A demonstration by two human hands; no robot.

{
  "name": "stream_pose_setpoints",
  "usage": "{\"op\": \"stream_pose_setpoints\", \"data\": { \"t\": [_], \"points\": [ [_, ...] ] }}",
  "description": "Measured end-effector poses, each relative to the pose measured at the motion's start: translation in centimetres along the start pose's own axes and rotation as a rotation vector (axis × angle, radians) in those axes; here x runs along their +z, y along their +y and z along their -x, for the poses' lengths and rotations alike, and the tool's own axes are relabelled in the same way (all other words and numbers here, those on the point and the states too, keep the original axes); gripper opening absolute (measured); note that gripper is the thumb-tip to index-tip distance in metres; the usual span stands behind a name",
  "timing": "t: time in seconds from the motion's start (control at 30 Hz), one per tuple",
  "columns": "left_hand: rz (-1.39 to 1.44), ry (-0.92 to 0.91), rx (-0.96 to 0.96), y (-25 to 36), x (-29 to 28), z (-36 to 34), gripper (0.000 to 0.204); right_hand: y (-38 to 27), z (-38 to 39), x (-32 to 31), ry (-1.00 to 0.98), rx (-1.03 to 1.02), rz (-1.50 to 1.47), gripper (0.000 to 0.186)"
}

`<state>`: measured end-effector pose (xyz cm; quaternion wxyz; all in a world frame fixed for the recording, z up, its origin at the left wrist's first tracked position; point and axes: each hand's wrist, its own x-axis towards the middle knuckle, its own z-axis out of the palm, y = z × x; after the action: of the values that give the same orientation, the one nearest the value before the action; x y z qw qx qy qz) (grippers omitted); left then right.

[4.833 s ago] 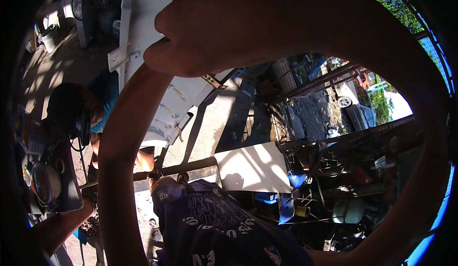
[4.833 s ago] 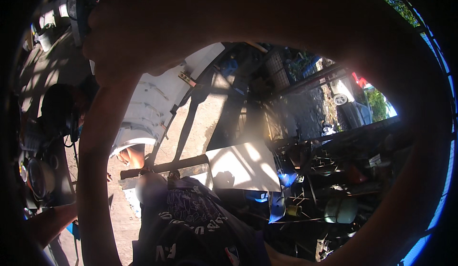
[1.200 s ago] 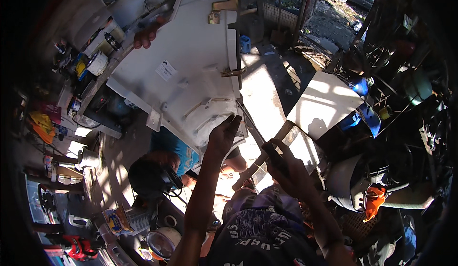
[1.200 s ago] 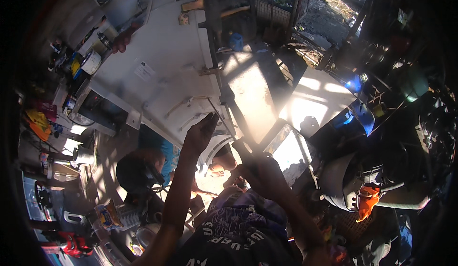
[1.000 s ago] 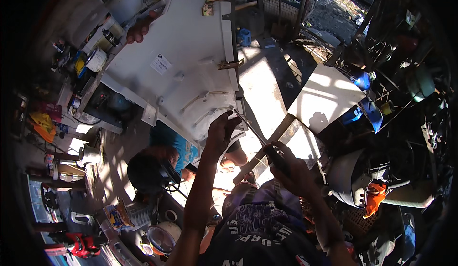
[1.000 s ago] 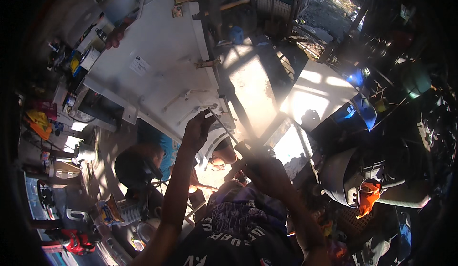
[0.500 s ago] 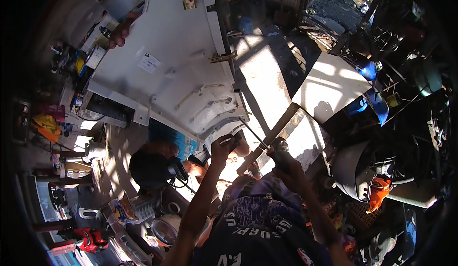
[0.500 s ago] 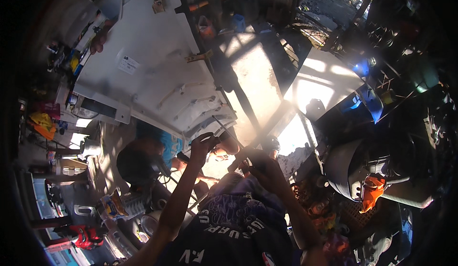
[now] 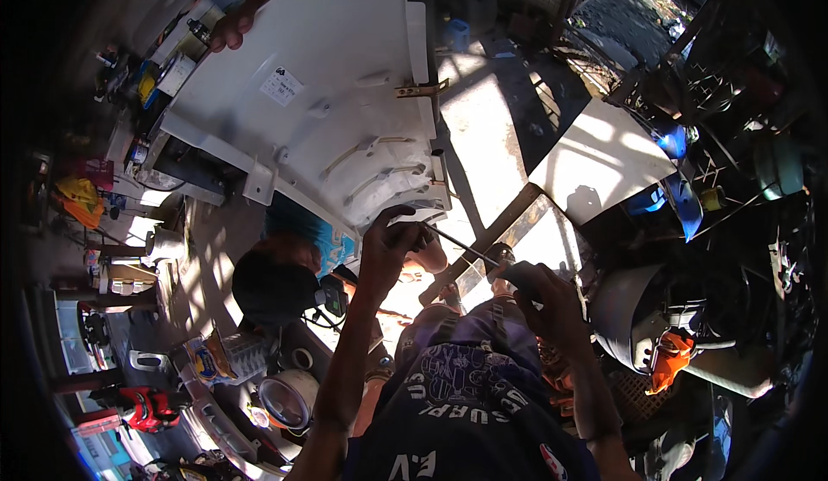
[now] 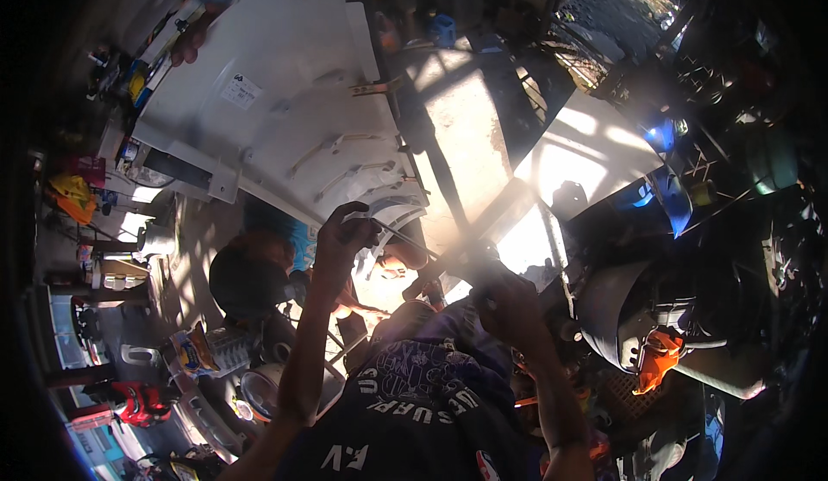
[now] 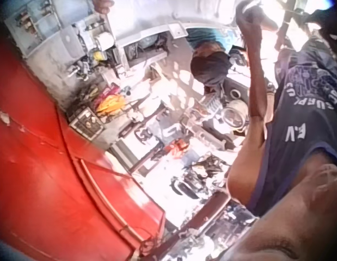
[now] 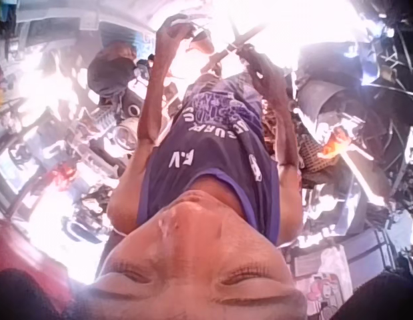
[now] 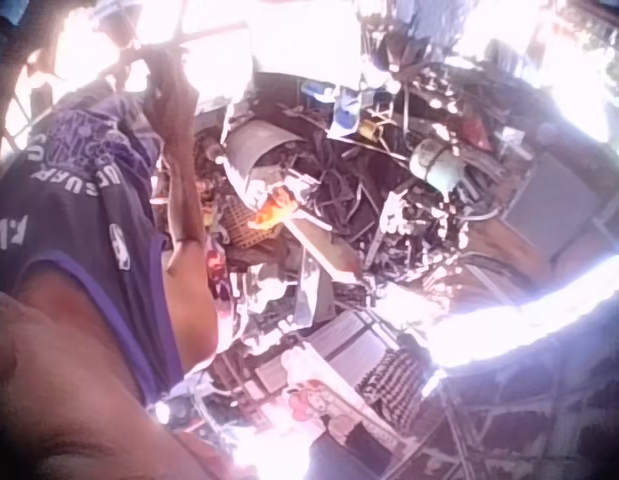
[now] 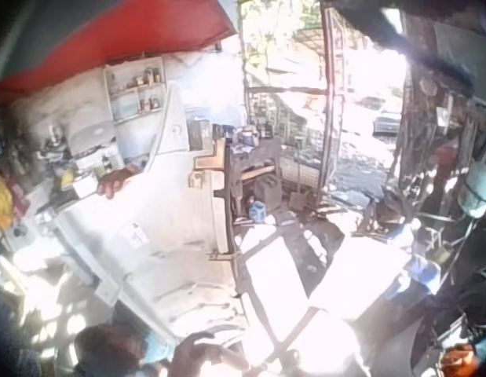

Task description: The person uses a screwdriver to remove screws from a white appliance door, detaches a hinge, and places the screws into a toolbox. The person then moves the door to a vehicle.

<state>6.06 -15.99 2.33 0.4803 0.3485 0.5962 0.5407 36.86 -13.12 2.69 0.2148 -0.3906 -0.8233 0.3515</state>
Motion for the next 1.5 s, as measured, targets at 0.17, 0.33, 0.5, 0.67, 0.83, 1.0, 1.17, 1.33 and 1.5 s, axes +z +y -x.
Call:
{"op": "stream_pose_setpoints", "data": {
  "t": [0.17, 0.33, 0.5, 0.67, 0.83, 1.0, 1.17, 1.33, 1.5],
  "points": [
    [-0.094, 0.04, 0.062, 0.5, -0.3, 0.0, 0.024, -1.0, -0.8, -2.0, 0.023, -0.052, 0.096, 0.031],
    [-0.142, 0.021, 0.067, 0.9, -0.1, 0.1, 0.022, -1.6, -1.3, -2.9, 0.039, -0.085, 0.131, 0.031],
    [-0.178, -0.013, 0.096, 1.8, 0.2, 0.1, 0.021, -2.3, -1.5, -3.2, 0.063, -0.056, 0.071, 0.016],
    [-0.173, -0.033, 0.101, 2.3, 0.5, 0.0, 0.02, -2.6, -1.5, -3.8, 0.08, -0.067, 0.069, 0.015],
    [-0.169, -0.034, 0.096, 2.4, 0.7, -0.1, 0.019, -1.5, -0.9, -3.9, 0.009, -0.023, 0.111, 0.031],
    [-0.139, -0.019, 0.09, 2.4, 0.9, -0.2, 0.018, -0.5, -0.2, -3.7, -0.087, 0.031, -0.06, 0.031],
    [-0.211, -0.077, 0.108, 2.1, 0.3, -0.6, 0.018, -0.7, -0.1, -3.7, 0.016, -0.041, 0.167, 0.03],
    [-0.425, -0.206, 0.083, 5.0, -0.4, -0.7, 0.019, -3.2, -1.4, -6.1, -0.236, 0.054, 0.06, 0.039],
    [-0.066, -0.224, 0.065, 8.0, -2.2, -4.5, 0.02, -3.3, -2.2, -1.3, -0.335, 0.281, -1.243, 0.057]
  ]
}}
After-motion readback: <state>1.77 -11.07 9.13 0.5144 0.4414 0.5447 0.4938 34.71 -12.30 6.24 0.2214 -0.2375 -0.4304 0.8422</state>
